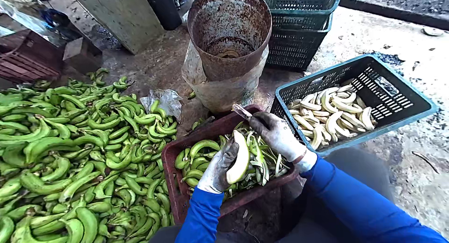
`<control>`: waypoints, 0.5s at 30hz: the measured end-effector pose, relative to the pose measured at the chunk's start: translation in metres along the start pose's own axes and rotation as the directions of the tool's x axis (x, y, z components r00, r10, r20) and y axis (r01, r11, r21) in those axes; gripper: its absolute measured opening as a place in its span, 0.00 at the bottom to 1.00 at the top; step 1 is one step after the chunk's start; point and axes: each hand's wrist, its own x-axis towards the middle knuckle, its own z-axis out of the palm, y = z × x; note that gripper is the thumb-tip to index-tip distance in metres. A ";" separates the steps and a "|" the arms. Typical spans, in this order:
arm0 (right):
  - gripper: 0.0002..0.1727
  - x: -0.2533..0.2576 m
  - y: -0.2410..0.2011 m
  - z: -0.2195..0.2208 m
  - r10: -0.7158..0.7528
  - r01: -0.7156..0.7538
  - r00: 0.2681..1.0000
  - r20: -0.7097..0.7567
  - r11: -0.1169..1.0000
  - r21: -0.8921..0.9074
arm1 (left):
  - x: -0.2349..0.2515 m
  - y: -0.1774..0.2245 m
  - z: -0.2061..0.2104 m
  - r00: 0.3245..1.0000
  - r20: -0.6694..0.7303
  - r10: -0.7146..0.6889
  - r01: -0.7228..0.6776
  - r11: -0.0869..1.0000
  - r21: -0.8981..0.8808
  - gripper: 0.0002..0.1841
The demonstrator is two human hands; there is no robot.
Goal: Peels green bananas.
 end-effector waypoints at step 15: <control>0.25 -0.048 -0.005 0.032 -0.363 0.370 0.927 0.091 0.925 -0.085 | 0.010 0.011 -0.016 0.805 -0.518 0.288 -0.401 0.908 -0.119 0.15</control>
